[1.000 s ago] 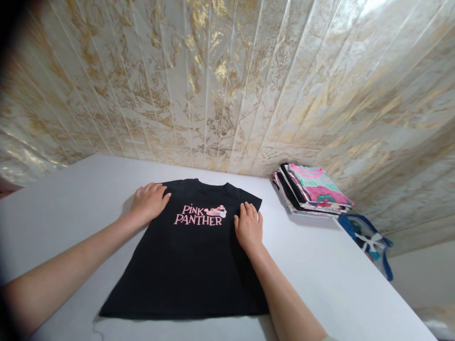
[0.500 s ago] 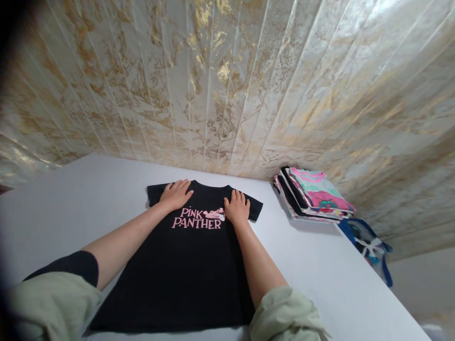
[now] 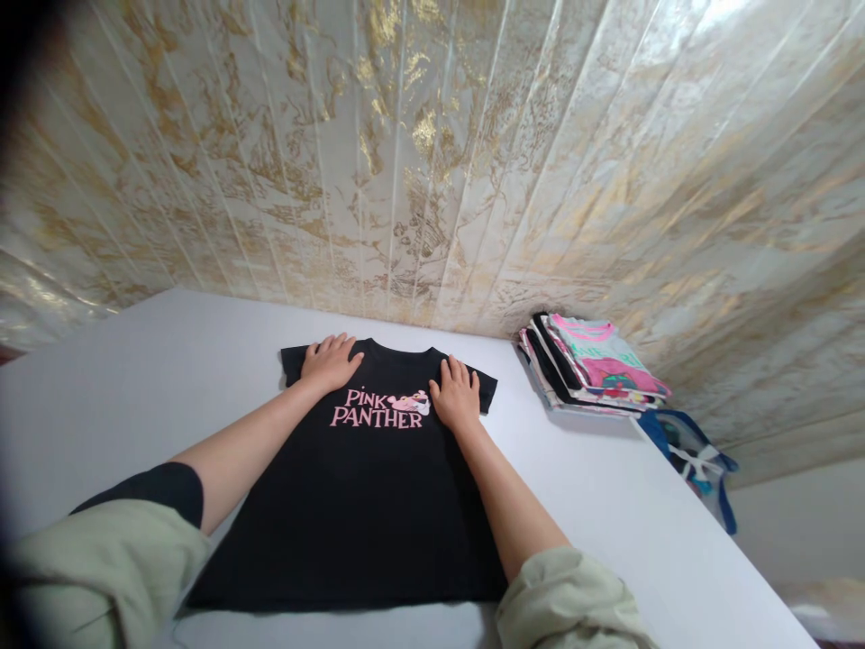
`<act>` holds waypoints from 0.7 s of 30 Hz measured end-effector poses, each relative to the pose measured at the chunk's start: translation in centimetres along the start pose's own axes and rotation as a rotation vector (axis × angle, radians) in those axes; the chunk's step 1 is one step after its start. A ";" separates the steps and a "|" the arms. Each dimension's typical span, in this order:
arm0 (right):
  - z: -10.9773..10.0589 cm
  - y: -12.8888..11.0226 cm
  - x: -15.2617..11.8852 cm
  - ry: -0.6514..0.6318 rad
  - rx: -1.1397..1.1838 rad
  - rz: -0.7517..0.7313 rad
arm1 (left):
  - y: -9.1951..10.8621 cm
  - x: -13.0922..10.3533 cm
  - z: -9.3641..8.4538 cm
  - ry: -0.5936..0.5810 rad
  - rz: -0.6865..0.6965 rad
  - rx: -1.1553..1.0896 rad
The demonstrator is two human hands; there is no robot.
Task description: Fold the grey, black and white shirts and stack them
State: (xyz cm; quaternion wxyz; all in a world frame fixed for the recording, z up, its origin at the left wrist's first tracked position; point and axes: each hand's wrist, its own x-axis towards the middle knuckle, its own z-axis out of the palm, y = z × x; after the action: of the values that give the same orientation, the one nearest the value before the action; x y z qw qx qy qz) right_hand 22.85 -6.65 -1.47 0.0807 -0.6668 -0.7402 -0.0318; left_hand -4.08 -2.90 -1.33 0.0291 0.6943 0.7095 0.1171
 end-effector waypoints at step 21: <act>-0.4 8.4 -1.7 -0.060 0.202 -0.032 | 16.8 -16.5 0.4 -0.164 0.926 -0.378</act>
State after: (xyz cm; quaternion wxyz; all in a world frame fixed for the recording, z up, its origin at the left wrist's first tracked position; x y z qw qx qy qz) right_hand 31.37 -7.49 -1.83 0.1249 -0.6439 -0.7523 0.0619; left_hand 13.03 -19.03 -0.27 0.1548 0.9257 0.2888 0.1892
